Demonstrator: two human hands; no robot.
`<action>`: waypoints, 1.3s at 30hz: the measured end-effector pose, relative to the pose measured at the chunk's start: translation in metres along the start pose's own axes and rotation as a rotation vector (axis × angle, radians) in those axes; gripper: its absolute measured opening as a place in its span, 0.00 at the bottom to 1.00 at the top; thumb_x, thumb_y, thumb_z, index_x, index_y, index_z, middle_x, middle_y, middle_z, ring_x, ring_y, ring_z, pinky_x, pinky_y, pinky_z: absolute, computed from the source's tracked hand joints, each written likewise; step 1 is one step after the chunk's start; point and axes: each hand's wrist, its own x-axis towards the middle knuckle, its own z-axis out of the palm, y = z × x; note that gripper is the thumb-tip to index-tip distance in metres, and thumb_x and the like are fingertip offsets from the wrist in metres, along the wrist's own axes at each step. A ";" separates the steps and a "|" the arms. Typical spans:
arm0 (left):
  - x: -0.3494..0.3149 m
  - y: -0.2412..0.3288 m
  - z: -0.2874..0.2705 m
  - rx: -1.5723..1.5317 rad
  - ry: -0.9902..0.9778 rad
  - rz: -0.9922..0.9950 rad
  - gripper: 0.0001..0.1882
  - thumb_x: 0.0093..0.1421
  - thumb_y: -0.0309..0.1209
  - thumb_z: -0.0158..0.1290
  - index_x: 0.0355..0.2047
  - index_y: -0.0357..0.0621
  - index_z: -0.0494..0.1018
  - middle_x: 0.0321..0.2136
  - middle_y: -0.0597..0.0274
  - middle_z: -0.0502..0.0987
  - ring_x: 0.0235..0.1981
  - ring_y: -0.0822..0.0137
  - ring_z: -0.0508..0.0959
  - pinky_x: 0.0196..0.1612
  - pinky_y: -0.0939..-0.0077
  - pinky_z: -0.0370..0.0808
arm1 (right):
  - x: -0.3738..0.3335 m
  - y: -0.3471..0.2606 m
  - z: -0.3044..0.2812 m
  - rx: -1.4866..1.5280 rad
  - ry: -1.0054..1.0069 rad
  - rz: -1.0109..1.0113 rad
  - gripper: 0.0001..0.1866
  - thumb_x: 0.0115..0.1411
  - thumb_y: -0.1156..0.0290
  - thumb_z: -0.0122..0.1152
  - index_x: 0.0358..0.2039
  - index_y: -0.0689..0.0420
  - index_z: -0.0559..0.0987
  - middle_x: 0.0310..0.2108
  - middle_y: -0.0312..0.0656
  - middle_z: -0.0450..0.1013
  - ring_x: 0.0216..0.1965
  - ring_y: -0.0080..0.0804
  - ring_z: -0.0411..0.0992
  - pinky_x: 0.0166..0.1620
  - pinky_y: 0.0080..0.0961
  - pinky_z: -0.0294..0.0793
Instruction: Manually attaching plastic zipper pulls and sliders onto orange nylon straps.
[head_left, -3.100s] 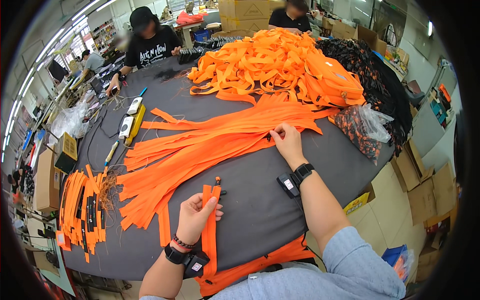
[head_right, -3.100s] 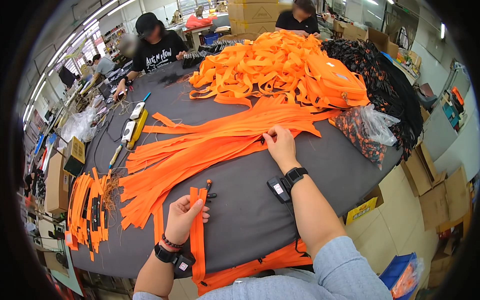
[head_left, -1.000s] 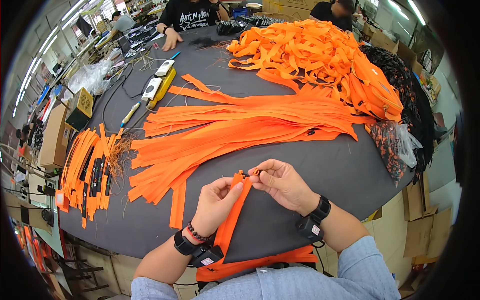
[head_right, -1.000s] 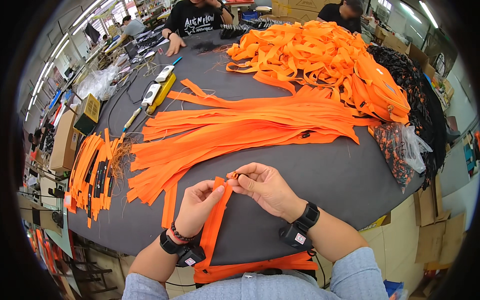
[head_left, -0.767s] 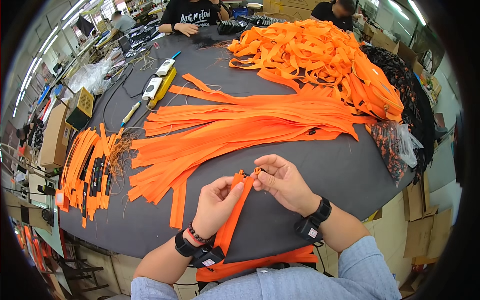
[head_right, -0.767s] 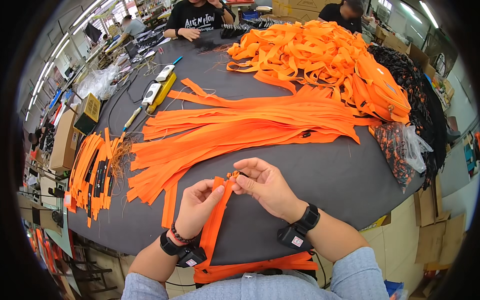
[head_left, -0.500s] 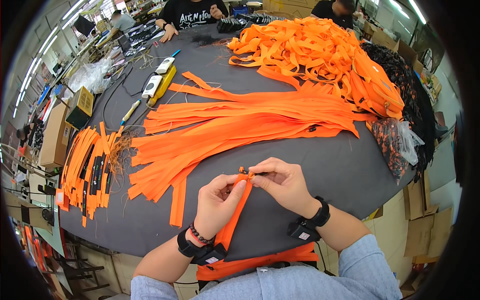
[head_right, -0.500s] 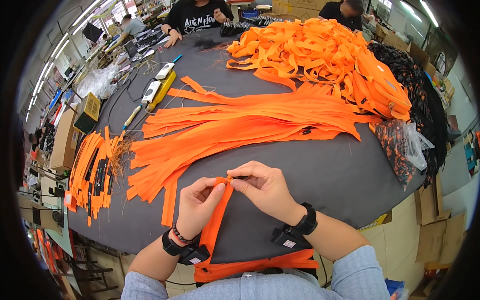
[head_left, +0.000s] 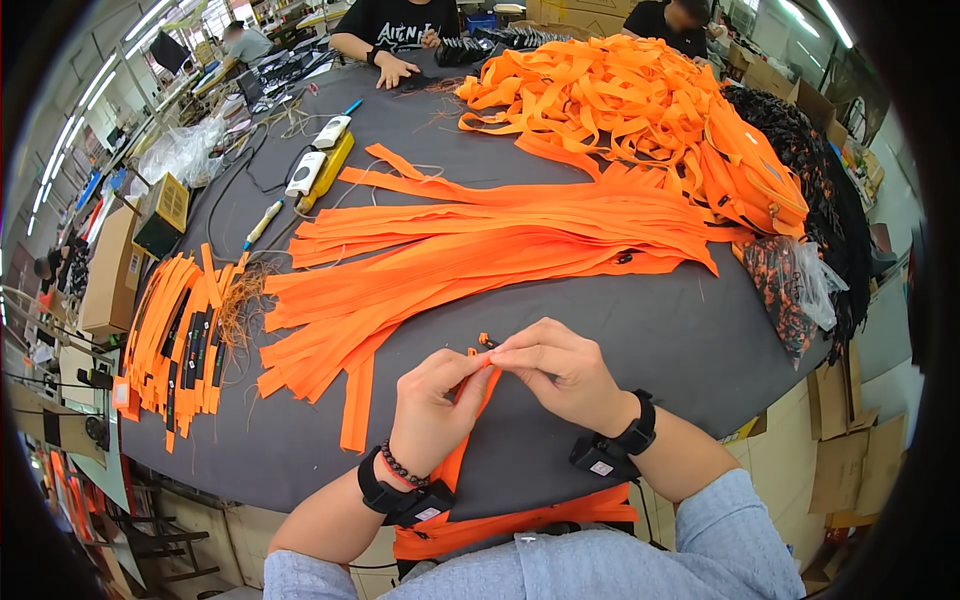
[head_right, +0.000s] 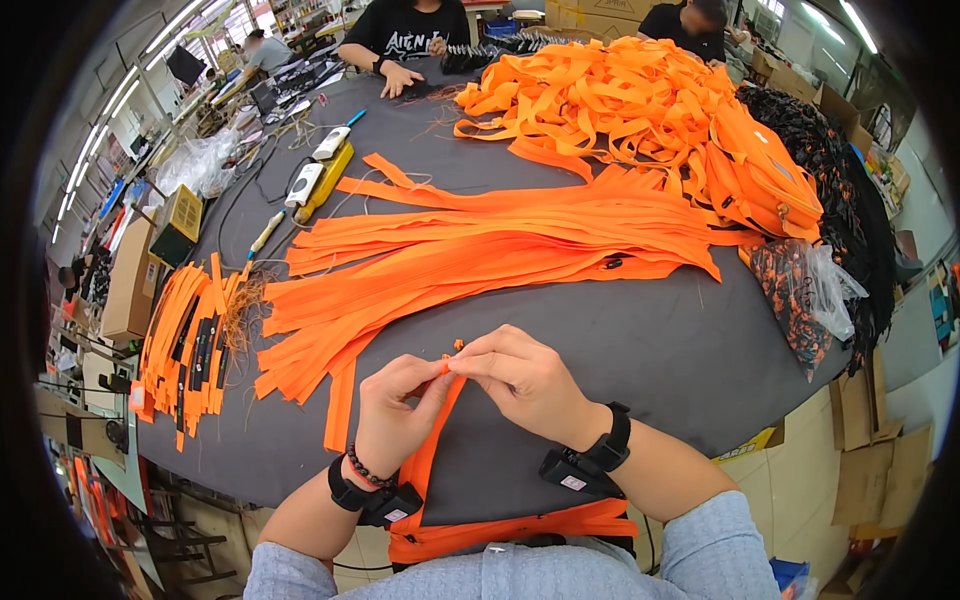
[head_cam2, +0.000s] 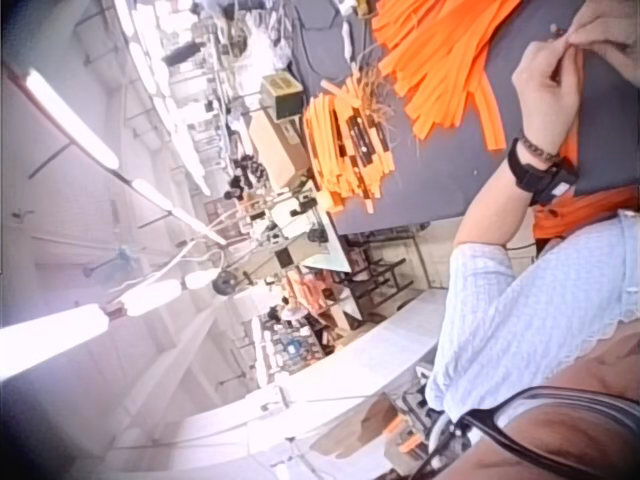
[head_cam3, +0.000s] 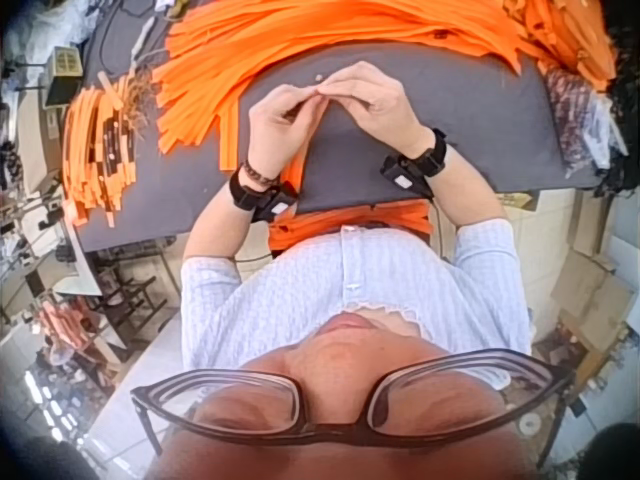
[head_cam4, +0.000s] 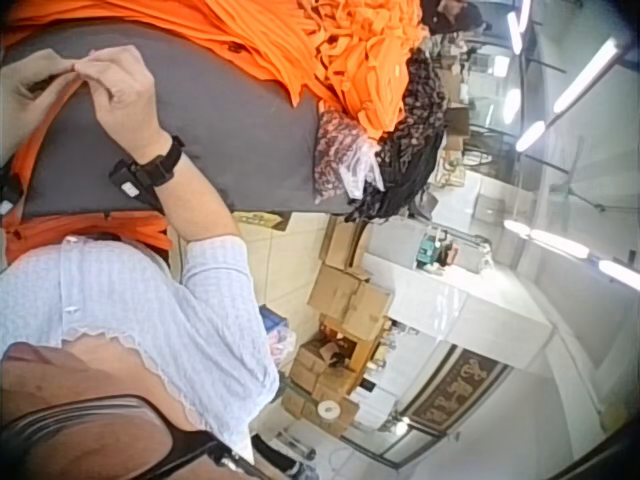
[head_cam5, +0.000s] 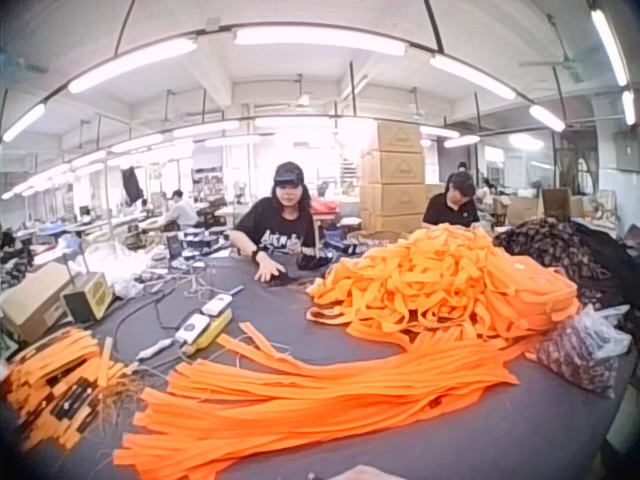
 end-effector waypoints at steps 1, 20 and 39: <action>0.000 0.000 0.000 0.024 0.000 0.012 0.08 0.57 0.22 0.58 0.38 0.33 0.78 0.26 0.63 0.77 0.25 0.79 0.74 0.30 0.86 0.72 | -0.001 0.002 0.001 0.010 -0.011 0.005 0.12 0.52 0.83 0.63 0.37 0.56 0.82 0.34 0.41 0.76 0.34 0.30 0.74 0.36 0.22 0.75; 0.004 -0.005 0.000 -0.785 -0.037 -0.372 0.09 0.63 0.25 0.52 0.41 0.34 0.77 0.35 0.64 0.79 0.36 0.77 0.76 0.42 0.82 0.73 | -0.006 -0.009 0.013 0.872 0.034 0.664 0.06 0.61 0.74 0.60 0.37 0.61 0.76 0.32 0.34 0.74 0.34 0.16 0.71 0.38 0.15 0.71; 0.007 -0.010 -0.014 -1.331 -0.220 -0.456 0.10 0.64 0.35 0.51 0.40 0.41 0.72 0.31 0.66 0.71 0.37 0.70 0.72 0.46 0.73 0.71 | -0.001 0.002 -0.009 1.404 0.046 0.683 0.06 0.66 0.68 0.53 0.37 0.57 0.72 0.32 0.34 0.71 0.35 0.21 0.70 0.43 0.21 0.71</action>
